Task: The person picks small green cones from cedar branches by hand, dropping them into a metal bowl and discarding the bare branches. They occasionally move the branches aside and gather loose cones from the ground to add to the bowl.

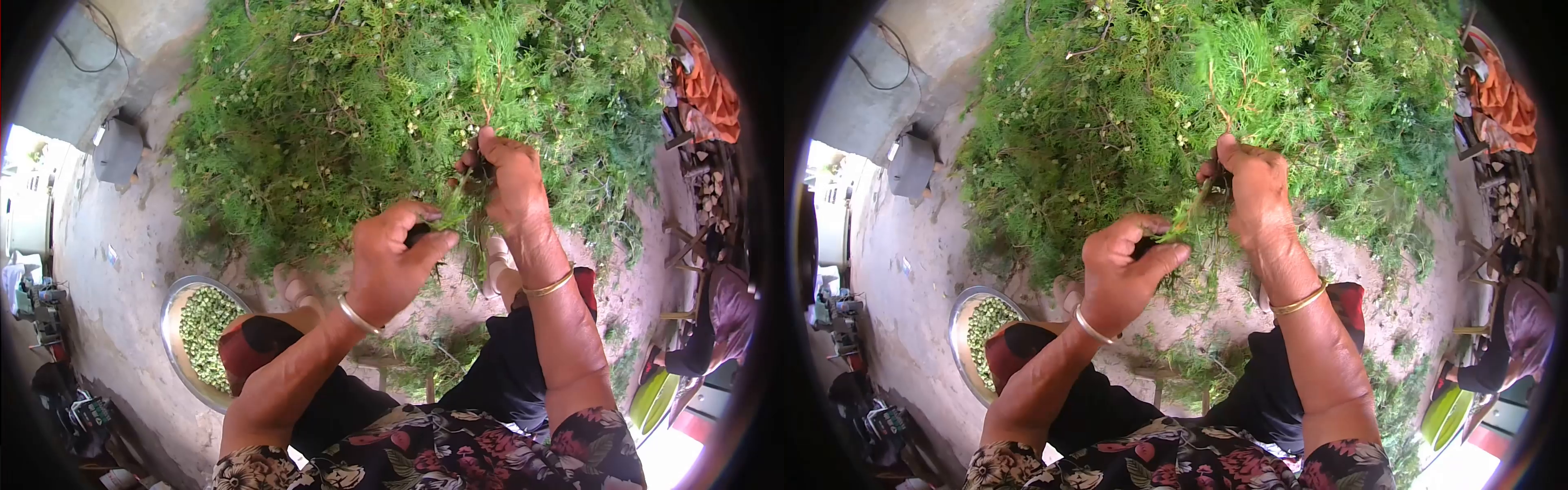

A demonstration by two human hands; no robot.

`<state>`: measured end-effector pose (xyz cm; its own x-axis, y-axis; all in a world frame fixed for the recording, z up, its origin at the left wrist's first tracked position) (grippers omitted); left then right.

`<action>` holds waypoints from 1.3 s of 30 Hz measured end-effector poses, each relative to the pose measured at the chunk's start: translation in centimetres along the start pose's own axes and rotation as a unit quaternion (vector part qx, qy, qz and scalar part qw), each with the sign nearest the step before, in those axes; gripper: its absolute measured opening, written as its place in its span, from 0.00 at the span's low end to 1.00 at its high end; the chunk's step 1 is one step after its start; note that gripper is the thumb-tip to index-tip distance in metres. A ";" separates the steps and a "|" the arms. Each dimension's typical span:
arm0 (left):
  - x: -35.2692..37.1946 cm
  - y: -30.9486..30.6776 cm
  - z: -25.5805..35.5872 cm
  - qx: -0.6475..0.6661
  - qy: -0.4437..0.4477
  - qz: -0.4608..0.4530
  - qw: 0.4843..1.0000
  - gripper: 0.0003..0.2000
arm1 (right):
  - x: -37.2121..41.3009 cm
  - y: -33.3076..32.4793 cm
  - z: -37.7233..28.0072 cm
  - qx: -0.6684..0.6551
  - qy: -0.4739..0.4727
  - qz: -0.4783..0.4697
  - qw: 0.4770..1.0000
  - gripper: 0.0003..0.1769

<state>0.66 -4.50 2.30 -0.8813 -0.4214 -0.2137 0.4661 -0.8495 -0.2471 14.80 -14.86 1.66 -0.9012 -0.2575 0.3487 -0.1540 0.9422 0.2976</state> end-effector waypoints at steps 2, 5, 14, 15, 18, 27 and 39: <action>0.9 -0.8 1.4 -0.054 0.007 -0.033 0.998 0.12 | -0.5 -0.2 -0.1 -0.041 0.007 0.025 0.999 0.14; 1.2 -1.1 2.2 0.034 -0.009 -0.139 0.990 0.10 | -0.9 -0.5 -1.2 -0.279 0.032 -0.059 0.958 0.15; -0.5 -5.6 0.7 0.367 -0.202 -0.147 0.896 0.13 | -0.3 -0.4 -2.3 -0.327 0.032 -0.233 0.915 0.20; -0.7 -5.9 0.1 0.411 -0.237 -0.101 0.874 0.14 | -0.3 -0.4 -2.1 -0.365 0.052 -0.262 0.892 0.20; -0.7 -6.1 -1.4 0.462 -0.254 -0.066 0.847 0.15 | -0.6 -0.3 -1.7 -0.362 0.064 -0.307 0.878 0.19; 0.8 -0.9 1.0 0.023 0.033 -0.078 0.996 0.03 | -0.5 0.1 0.4 -0.367 0.016 -0.207 0.907 0.18; 2.4 0.7 -0.6 -0.116 -0.027 -0.052 0.991 0.02 | -0.9 -0.8 0.6 -0.360 0.029 -0.068 0.930 0.22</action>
Point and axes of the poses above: each hand's wrist, its own x-axis away from the middle knuckle, its own y-axis out of the palm, z = x × y, the point moved 2 cm from there along -x, towards the middle knuckle, and after that the axes turned 8 degrees about -x, right-handed, at the moved point
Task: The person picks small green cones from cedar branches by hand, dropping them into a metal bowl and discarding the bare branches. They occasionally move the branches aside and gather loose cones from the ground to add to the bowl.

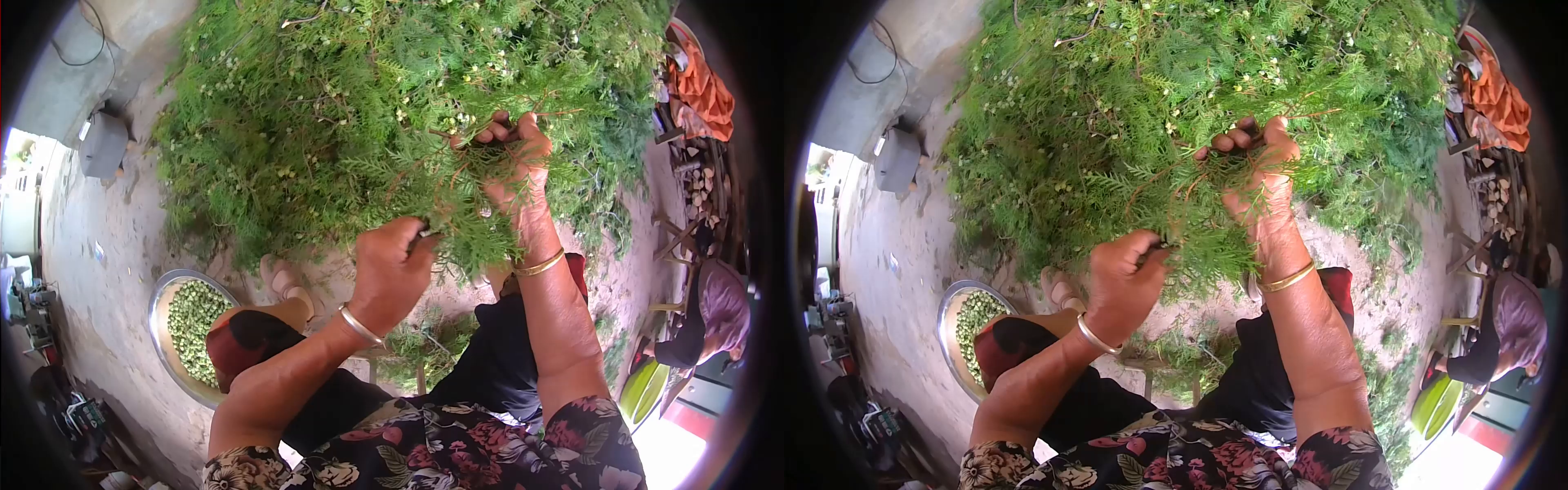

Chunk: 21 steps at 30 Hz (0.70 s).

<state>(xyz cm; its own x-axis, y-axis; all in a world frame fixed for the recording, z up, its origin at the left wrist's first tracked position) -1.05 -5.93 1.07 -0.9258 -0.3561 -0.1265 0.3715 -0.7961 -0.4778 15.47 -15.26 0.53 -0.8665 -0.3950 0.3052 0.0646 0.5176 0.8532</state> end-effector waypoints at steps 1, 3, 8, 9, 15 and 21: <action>-0.1 -0.3 0.0 0.055 -0.050 0.021 0.997 0.03 | 0.0 0.1 -0.1 0.008 -0.011 0.011 1.000 0.22; -0.3 -0.6 -0.1 0.082 -0.032 0.012 0.996 0.04 | -0.1 0.3 -0.2 0.015 -0.025 0.019 0.999 0.22; -0.4 -0.1 -0.5 0.252 -0.174 -0.040 0.951 0.02 | 0.5 1.0 -0.2 0.050 -0.044 0.046 0.997 0.25; -0.5 0.1 -0.6 0.251 -0.172 -0.039 0.952 0.02 | 0.7 1.3 0.0 0.069 -0.051 0.055 0.995 0.25; -0.9 0.1 -0.2 0.290 -0.233 -0.019 0.928 0.11 | 0.9 1.6 0.5 0.137 -0.057 0.059 0.987 0.25; -0.9 0.1 -1.4 0.328 -0.237 -0.044 0.914 0.10 | 1.1 1.1 0.6 0.185 -0.034 0.056 0.980 0.23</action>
Point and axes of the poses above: each hand's wrist, its own x-axis away from the middle knuckle, its own y-axis out of the palm, z = x × y, the point moved 2 cm from there along -x, towards the middle knuckle, and after that the axes turned 8 degrees about -x, right-handed, at the moved point
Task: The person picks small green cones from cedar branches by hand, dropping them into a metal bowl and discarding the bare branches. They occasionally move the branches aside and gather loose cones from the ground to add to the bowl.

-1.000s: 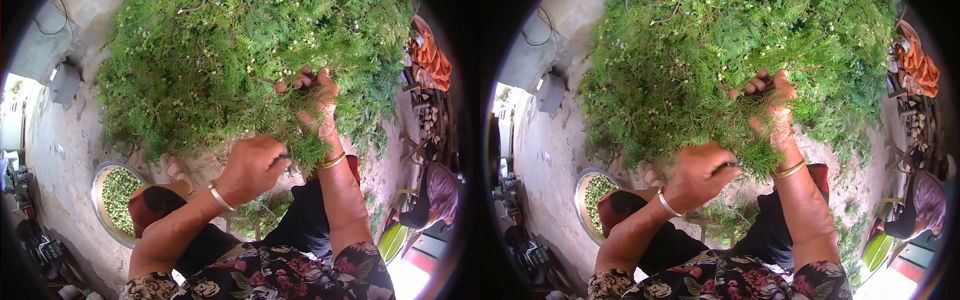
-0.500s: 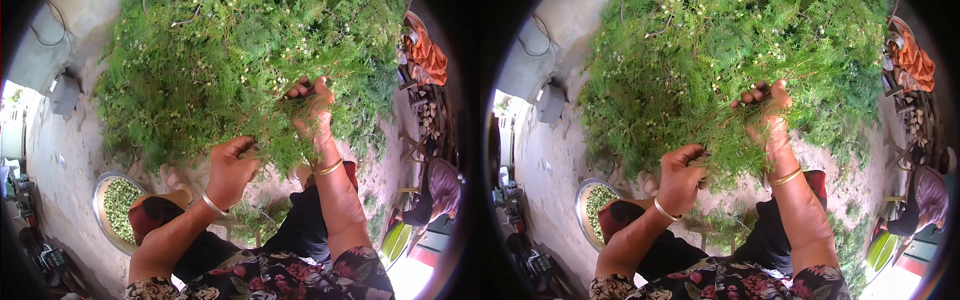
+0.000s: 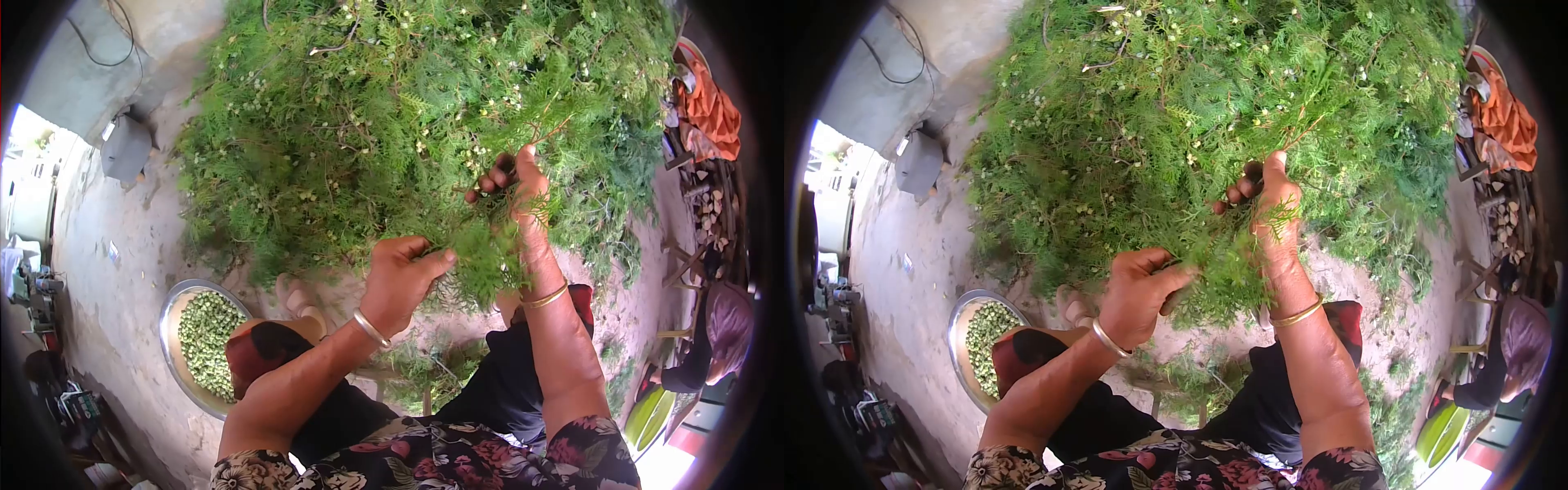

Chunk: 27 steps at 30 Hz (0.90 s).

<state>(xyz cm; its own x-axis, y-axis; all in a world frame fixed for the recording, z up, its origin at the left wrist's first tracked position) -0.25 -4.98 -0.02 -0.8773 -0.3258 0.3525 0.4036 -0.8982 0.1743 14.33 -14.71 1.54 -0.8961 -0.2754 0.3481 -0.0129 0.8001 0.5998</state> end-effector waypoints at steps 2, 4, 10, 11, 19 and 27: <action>0.0 0.3 0.1 -0.033 -0.012 -0.041 0.999 0.09 | 0.3 0.2 -0.2 0.003 0.001 0.003 1.000 0.23; 0.2 0.6 0.2 -0.004 -0.046 -0.055 0.997 0.08 | 0.2 0.0 -0.5 0.010 -0.011 0.002 1.000 0.23; 0.1 1.4 -1.3 0.109 -0.103 -0.103 0.983 0.05 | 0.5 0.0 -0.2 0.016 -0.014 -0.012 1.000 0.24; 0.1 1.6 -1.2 0.127 -0.116 -0.108 0.979 0.05 | 0.6 0.1 -0.3 0.021 -0.016 -0.014 1.000 0.24; 0.0 2.2 -1.2 0.205 -0.122 -0.112 0.965 0.07 | 0.7 0.3 -0.9 0.018 -0.035 -0.004 0.999 0.24; 0.6 1.7 1.4 0.204 -0.067 -0.140 0.967 0.07 | 0.6 -0.2 -2.2 -0.025 -0.004 0.008 1.000 0.20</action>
Point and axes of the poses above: each hand's wrist, its own x-axis away from the middle knuckle, its own y-axis out of the palm, z = x × y, the point moved 2 cm from there along -x, towards the middle knuckle, and after that the axes turned 8 degrees about -x, right-handed, at the moved point
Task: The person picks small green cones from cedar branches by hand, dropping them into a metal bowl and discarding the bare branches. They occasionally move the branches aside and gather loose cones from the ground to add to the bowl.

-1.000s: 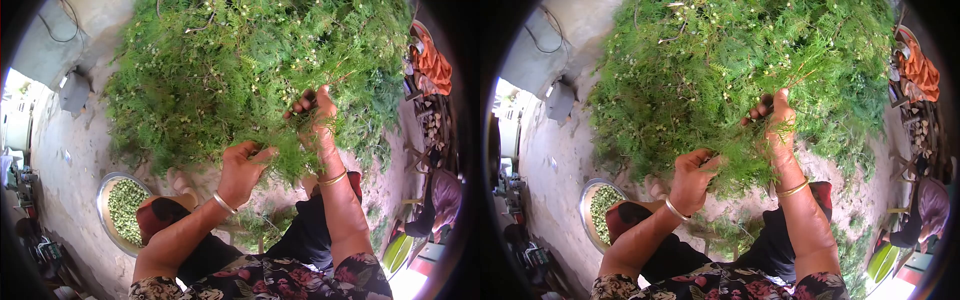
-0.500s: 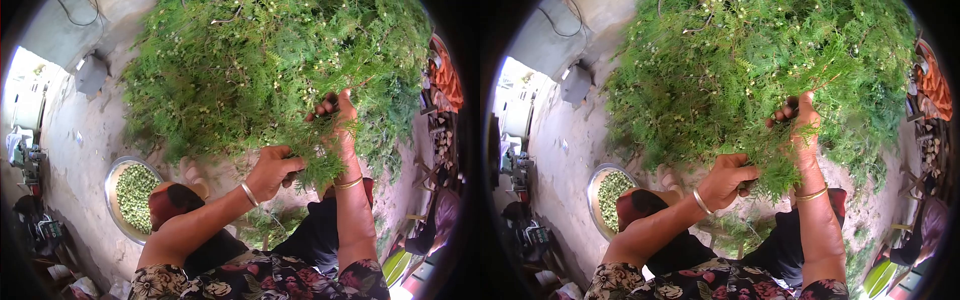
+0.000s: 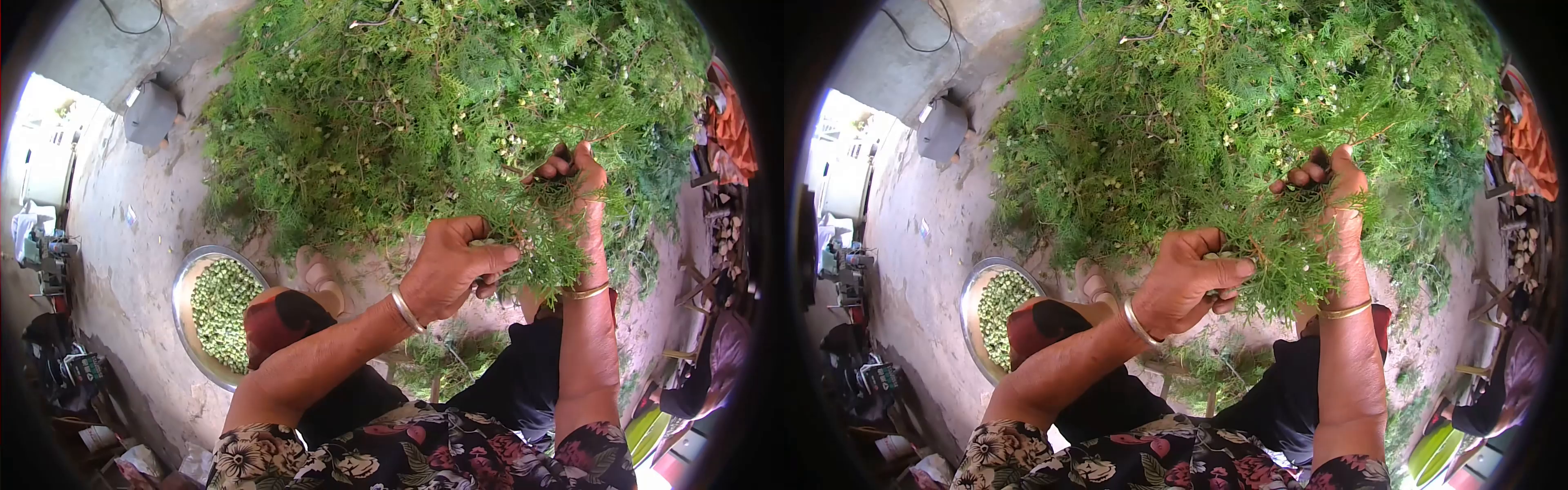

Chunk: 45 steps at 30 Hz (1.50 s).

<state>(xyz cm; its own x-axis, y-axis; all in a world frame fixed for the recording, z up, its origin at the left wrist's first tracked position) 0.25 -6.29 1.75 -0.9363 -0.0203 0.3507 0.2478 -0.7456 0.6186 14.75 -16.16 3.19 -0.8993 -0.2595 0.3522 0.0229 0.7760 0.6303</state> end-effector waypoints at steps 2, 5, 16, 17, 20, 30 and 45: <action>0.1 0.0 0.2 0.002 -0.006 -0.002 1.000 0.08 | -0.1 0.0 0.0 0.012 0.006 0.008 1.000 0.19; 0.4 -0.3 0.2 -0.018 -0.004 -0.006 1.000 0.09 | -0.4 -0.3 0.1 -0.001 0.029 -0.008 1.000 0.18; 1.3 -0.6 1.1 -0.043 -0.047 0.018 0.998 0.05 | -2.0 -1.0 1.2 -0.086 0.062 -0.018 0.994 0.12; 1.4 -0.7 1.3 -0.041 -0.043 0.018 0.998 0.05 | -2.4 -1.4 1.2 -0.087 0.058 -0.016 0.994 0.12; 3.0 -0.2 2.0 -0.081 -0.066 -0.047 0.993 0.07 | -3.8 -1.9 0.0 -0.119 -0.034 0.067 0.990 0.10; 1.1 -4.9 0.4 0.197 -0.018 -0.027 0.980 0.18 | -2.7 -0.9 -1.8 -0.054 -0.062 0.041 0.996 0.17; 16.4 -10.1 6.9 0.152 0.207 0.080 0.963 0.08 | 3.4 -7.1 -7.7 0.205 -0.271 -0.096 0.935 0.15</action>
<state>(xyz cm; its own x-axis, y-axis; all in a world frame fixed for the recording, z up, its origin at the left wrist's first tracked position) -15.89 5.47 6.09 -0.8833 -0.4299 0.1871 0.3999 -0.4825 0.7793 14.88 -26.99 5.26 -0.9614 -0.1732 -0.2136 -0.2314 0.9292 0.2883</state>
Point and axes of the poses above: each hand's wrist, its own x-axis away from the middle knuckle, its own y-axis out of the palm, z = x × y, the point moved 2 cm from there along -x, towards the middle knuckle, and after that the axes turned 8 degrees about -x, right-handed, at the moved point
